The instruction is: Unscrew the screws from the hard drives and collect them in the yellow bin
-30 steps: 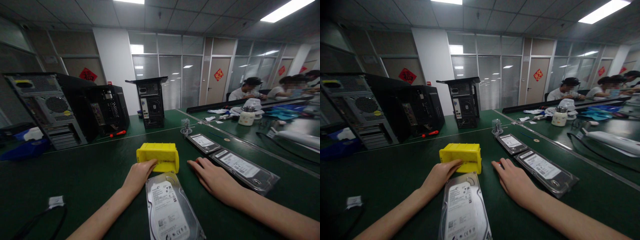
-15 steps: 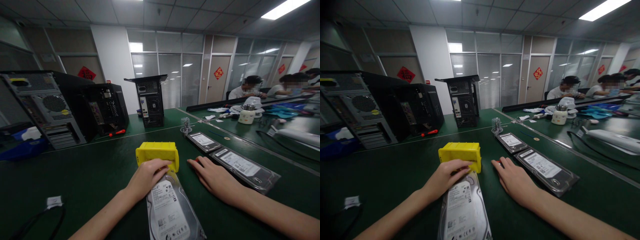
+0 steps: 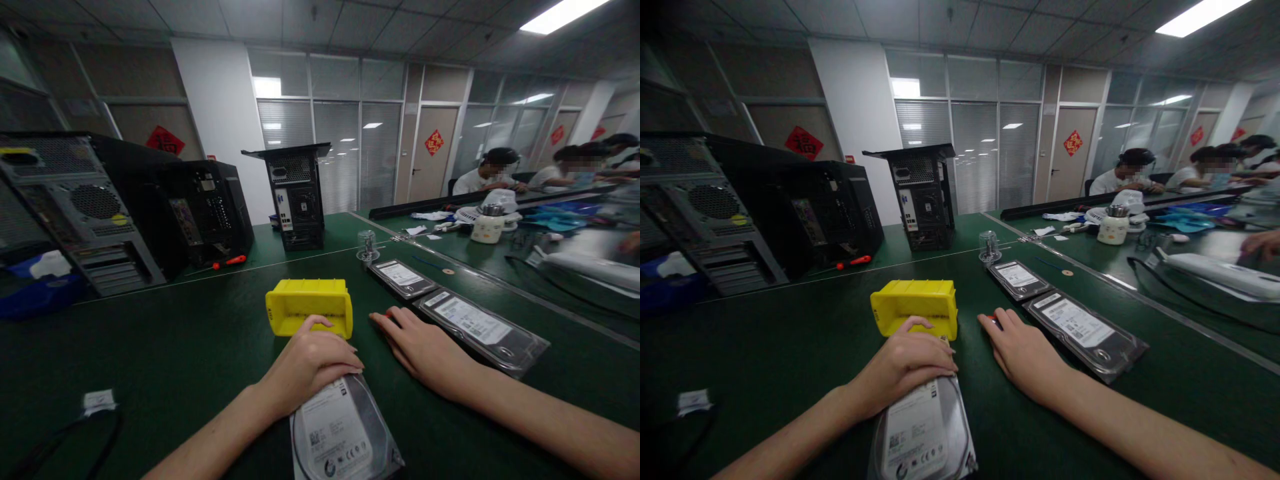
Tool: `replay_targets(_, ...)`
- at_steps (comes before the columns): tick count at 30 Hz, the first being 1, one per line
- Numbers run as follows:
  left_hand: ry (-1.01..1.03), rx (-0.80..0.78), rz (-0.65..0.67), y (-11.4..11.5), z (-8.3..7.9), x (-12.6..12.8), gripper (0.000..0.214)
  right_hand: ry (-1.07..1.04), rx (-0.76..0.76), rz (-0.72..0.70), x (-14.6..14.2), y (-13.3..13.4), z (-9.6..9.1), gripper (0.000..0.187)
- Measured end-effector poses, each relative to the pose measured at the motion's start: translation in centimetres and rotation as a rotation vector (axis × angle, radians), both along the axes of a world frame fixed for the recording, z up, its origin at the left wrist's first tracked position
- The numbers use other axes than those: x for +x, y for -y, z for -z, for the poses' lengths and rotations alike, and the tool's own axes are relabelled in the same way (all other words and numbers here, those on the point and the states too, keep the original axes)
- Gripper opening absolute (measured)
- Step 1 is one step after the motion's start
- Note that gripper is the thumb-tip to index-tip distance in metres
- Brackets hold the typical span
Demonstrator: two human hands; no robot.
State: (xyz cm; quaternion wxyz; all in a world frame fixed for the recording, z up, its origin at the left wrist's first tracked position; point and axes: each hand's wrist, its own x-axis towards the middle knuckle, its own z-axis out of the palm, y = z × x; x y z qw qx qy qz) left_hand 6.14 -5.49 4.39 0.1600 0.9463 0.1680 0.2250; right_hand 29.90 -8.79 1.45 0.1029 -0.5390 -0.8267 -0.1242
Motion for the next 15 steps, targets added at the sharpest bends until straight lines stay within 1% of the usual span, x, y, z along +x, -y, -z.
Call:
replay_targets(3,0.021,0.043,0.056,0.08,0.39,0.5,0.013,0.008,-0.003,-0.002,-0.03,0.03,-0.01,0.043)
replay_targets(6,-0.001,0.039,0.075,0.19,0.27,0.71,0.012,0.014,-0.003,-0.008,0.0,0.06,-0.05,0.043)
replay_targets(11,0.004,0.039,0.058,0.22,0.19,0.53,0.013,0.016,0.007,-0.008,0.11,0.03,-0.03,0.043)
replay_targets(15,0.028,-0.023,0.04,0.07,0.49,0.31,0.013,0.016,0.012,-0.009,0.12,0.04,0.08,0.043)
